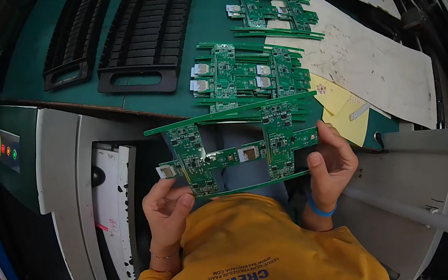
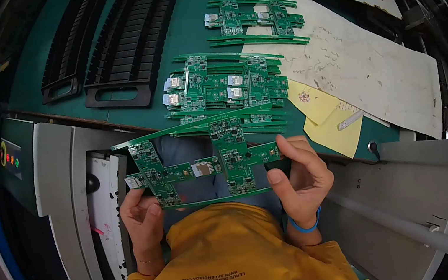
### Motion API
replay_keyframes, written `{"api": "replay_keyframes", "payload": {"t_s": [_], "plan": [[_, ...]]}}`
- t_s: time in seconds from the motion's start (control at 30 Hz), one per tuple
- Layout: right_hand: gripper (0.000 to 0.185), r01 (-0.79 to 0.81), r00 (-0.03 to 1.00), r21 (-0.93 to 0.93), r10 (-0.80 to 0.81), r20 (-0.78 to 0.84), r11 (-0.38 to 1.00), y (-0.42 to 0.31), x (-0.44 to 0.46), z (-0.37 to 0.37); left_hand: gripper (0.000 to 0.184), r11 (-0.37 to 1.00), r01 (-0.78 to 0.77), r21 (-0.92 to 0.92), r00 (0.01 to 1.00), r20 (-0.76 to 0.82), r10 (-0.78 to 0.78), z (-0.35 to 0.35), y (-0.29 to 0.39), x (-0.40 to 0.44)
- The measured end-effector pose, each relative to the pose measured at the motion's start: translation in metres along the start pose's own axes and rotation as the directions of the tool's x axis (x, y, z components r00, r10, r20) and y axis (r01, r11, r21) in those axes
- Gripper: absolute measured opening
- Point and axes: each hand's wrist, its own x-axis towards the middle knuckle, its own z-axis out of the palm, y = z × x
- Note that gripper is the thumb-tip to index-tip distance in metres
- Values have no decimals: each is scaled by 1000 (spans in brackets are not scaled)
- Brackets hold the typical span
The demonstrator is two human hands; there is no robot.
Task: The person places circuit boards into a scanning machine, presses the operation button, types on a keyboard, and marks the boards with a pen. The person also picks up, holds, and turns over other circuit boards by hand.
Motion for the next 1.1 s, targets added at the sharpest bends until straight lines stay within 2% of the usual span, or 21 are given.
{"api": "replay_keyframes", "payload": {"t_s": [0.27, 0.53, 0.73, 0.8, 0.9, 1.03, 1.1], "plan": [[37, 20, 1000, 2, -20, 10, 1000, 4, 4, -3, 43, 998, -30, -53, 1000, -2, 30, 8, 2, 4], [38, -49, 998, -53, 51, 24, 997, 6, 5, -4, 44, 1000, 0, -17, 999, -42, 0, 7, 1, -1], [40, -78, 997, -61, 78, 3, 995, 9, 2, -3, 43, 998, -53, -46, 999, -11, 53, 11, 5, -4], [41, -84, 996, -75, 84, 9, 994, 8, 2, -3, 44, 989, -86, -117, 995, 37, 91, 10, 4, -5], [41, -90, 996, -103, 92, 12, 991, 8, 3, -2, 45, 996, -77, -46, 994, 74, 80, 10, 10, -4], [41, -98, 995, -114, 100, 12, 989, 9, 3, -2, 46, 992, -100, -79, 990, 88, 107, 13, 14, -4], [41, -101, 995, -117, 103, 12, 988, 8, 3, -2, 46, 993, -111, -33, 989, 92, 114, 13, 13, -4]]}}
